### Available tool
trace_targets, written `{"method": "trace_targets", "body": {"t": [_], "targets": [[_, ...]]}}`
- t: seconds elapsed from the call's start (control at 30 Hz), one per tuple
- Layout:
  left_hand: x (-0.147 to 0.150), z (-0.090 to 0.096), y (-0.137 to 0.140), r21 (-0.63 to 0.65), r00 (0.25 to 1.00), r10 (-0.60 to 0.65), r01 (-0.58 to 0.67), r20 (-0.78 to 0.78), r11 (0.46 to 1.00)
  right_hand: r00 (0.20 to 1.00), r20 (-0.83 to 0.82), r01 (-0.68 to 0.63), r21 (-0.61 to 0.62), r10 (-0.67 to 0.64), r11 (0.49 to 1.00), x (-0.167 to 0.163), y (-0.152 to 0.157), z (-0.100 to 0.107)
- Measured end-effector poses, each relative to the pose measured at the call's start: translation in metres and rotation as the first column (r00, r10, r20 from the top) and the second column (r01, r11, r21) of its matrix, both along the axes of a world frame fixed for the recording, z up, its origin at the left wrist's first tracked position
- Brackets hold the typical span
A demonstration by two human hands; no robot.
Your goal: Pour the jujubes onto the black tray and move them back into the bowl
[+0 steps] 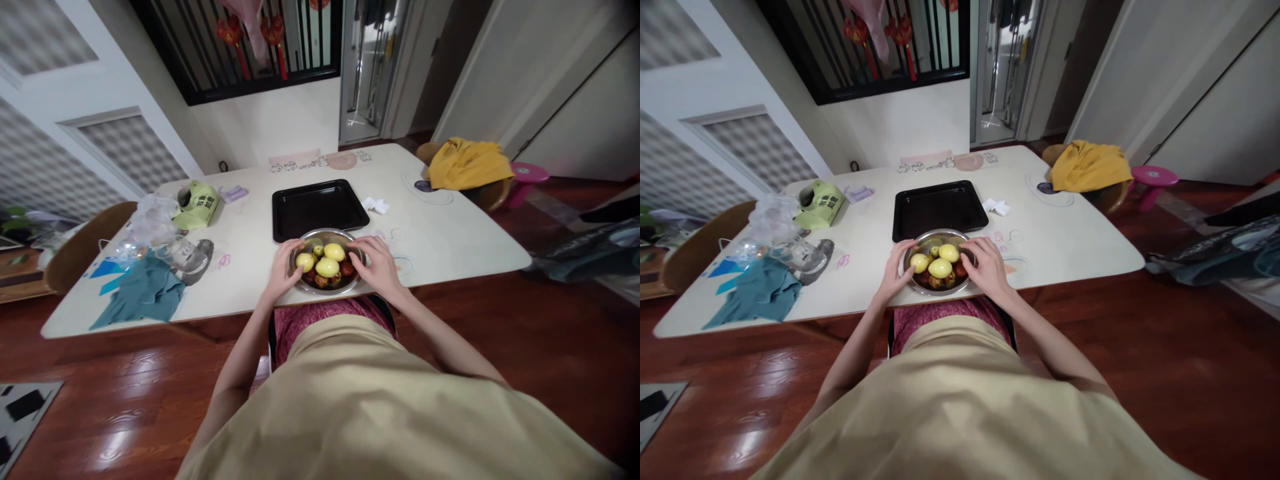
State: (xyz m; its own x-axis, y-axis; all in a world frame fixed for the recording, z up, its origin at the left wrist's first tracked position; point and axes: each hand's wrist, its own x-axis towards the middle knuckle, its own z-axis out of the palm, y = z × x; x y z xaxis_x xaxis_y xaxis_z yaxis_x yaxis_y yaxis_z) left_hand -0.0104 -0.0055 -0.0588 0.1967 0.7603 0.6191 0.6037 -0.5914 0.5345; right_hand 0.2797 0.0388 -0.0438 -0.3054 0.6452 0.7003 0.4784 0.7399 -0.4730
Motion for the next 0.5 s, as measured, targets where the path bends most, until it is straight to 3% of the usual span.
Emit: {"method": "trace_targets", "body": {"t": [0.13,0.37,0.5], "targets": [[-0.008,0.009,0.000,-0.085,0.989,-0.024,0.012,-0.148,0.996,0.999,0.028,0.020,-0.023,-0.019,1.000,0.001,0.004,-0.007],[-0.002,0.023,0.006,-0.212,0.997,0.042,-0.026,0.068,0.977,0.999,0.017,0.043,-0.007,-0.042,0.999,-0.001,0.006,-0.012],[0.008,0.021,0.019,-0.243,0.995,0.039,-0.015,0.092,0.970,0.999,0.008,0.043,-0.002,-0.043,0.999,-0.003,0.007,-0.013]]}}
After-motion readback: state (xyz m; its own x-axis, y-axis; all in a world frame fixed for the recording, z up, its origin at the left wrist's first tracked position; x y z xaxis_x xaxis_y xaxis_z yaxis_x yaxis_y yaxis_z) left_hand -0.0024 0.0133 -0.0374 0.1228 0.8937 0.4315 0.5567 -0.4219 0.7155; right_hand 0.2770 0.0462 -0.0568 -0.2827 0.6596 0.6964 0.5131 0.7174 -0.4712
